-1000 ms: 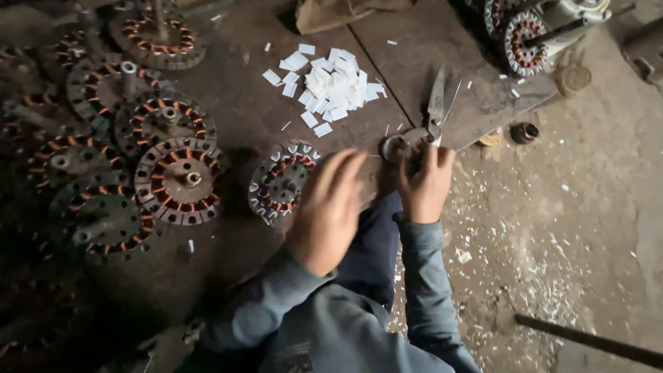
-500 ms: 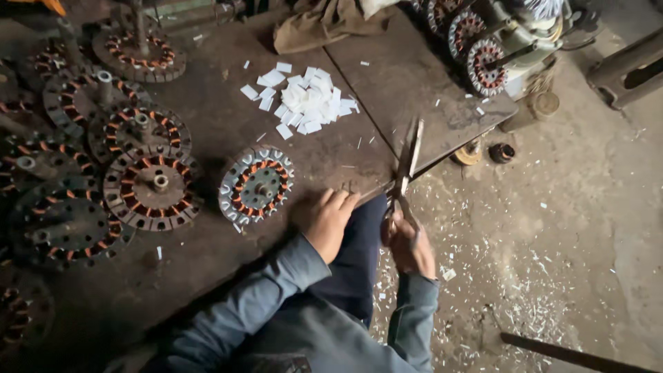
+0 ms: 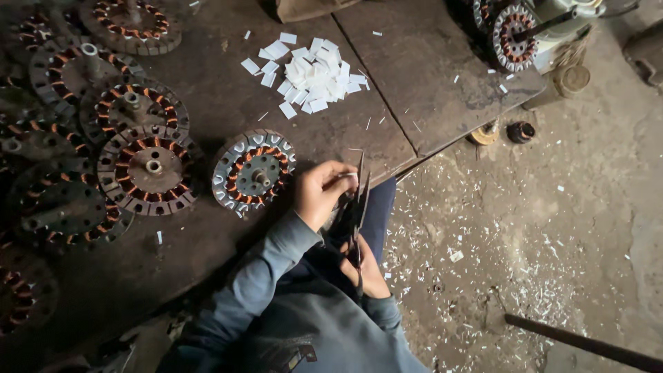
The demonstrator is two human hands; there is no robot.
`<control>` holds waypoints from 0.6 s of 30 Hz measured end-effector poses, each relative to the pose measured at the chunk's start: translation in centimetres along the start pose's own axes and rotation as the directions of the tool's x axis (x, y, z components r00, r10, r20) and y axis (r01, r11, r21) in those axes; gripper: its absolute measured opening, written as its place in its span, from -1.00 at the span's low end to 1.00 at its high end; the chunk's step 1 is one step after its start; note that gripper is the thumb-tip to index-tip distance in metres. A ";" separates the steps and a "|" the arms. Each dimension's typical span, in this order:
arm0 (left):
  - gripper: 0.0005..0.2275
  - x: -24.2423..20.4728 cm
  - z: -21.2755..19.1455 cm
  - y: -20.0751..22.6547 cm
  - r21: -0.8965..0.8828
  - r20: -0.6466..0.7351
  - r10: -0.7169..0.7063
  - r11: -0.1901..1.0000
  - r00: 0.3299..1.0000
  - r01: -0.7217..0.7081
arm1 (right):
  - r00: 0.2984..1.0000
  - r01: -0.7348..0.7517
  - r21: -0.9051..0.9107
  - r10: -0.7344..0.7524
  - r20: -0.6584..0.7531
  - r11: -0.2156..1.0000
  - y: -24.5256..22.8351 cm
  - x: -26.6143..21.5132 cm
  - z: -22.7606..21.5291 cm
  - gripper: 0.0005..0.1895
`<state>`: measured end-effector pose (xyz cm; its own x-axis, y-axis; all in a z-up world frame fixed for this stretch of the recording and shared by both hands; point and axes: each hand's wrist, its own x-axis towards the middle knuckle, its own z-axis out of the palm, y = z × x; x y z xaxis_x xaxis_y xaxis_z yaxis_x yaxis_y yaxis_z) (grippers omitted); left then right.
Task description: The person cuts small white rectangular pieces using shears and inserts them into the slots of circular motor stator components on a workbench. The person repeatedly picks up pieces, cuts them, and places them into the stator slots, handling multiple stators throughout the clip.
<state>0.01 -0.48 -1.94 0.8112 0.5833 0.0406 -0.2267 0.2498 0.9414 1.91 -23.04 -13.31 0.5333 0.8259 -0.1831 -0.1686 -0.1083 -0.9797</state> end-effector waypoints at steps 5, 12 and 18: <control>-0.84 -0.3 -0.4 -0.9 0.008 -0.001 -0.010 1.000 1.000 0.010 | 0.975 -0.051 -0.253 -0.007 -0.223 0.966 -4.4 1.2 1.4 -0.55; -0.88 -0.2 0.0 -1.9 -0.048 -0.044 -0.035 0.998 0.998 0.032 | 0.924 -0.085 -0.388 -0.074 -0.376 0.918 -7.1 2.6 3.1 -0.67; -0.87 0.2 -0.3 -2.1 -0.036 0.001 -0.052 0.998 0.999 0.052 | 0.928 -0.023 -0.254 -0.074 -0.365 0.967 -5.0 3.1 3.4 -0.78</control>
<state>0.47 -0.71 -4.05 0.8225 0.5687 -0.0082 -0.2034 0.3077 0.9295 1.57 -18.01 -8.70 0.8101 0.5723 -0.1274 0.0354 -0.2647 -0.9637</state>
